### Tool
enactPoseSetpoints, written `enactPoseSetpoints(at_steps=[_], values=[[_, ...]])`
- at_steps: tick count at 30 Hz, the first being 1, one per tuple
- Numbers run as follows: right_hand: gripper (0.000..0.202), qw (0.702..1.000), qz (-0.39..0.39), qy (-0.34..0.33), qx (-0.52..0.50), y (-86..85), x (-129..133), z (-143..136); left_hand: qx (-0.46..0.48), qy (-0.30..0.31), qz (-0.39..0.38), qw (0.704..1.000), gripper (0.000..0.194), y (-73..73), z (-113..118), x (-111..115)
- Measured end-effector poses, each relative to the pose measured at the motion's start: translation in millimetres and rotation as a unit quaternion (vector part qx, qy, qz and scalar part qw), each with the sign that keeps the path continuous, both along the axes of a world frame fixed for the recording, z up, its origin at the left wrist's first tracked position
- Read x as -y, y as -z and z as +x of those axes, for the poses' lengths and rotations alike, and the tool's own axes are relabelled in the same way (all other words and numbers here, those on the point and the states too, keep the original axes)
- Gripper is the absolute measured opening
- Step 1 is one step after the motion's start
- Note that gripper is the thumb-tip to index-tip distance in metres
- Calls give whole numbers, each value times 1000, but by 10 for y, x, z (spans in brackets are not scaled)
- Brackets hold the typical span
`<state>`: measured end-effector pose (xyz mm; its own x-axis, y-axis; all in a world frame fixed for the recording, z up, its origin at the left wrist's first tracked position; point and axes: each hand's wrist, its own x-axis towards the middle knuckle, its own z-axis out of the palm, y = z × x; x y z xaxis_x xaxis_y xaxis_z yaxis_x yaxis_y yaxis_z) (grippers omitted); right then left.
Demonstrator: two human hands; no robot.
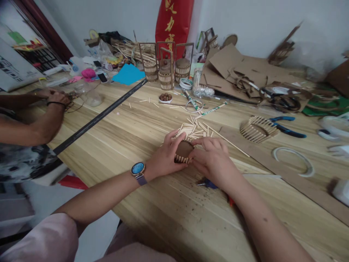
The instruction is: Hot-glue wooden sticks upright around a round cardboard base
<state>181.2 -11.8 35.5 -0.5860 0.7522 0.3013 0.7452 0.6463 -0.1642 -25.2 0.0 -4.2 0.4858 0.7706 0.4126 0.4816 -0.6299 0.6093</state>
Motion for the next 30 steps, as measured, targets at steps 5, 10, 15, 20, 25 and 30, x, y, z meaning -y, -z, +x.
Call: enactPoseSetpoints(at_steps=[5, 10, 15, 20, 25, 30], values=[[18, 1000, 20, 3, 6, -1, -6, -8, -2, -4, -10, 1000, 108, 1, 3, 1], [18, 1000, 18, 7, 9, 8, -6, -2, -4, -5, -5, 1000, 106, -3, 9, 4], [15, 1000, 16, 1, 8, 10, -10, 2, -3, -10, 5, 1000, 99, -25, 20, 13], [16, 1000, 11, -6, -1, 20, -19, 3, -4, -21, -2, 1000, 97, -40, 38, 26], [15, 1000, 4, -3, 3, 23, -10, 6, -13, -35, -18, 999, 96, -48, 48, 38], [15, 1000, 14, -10, -4, 31, -15, 11, -14, -39, -29, 999, 95, -58, 53, 49]])
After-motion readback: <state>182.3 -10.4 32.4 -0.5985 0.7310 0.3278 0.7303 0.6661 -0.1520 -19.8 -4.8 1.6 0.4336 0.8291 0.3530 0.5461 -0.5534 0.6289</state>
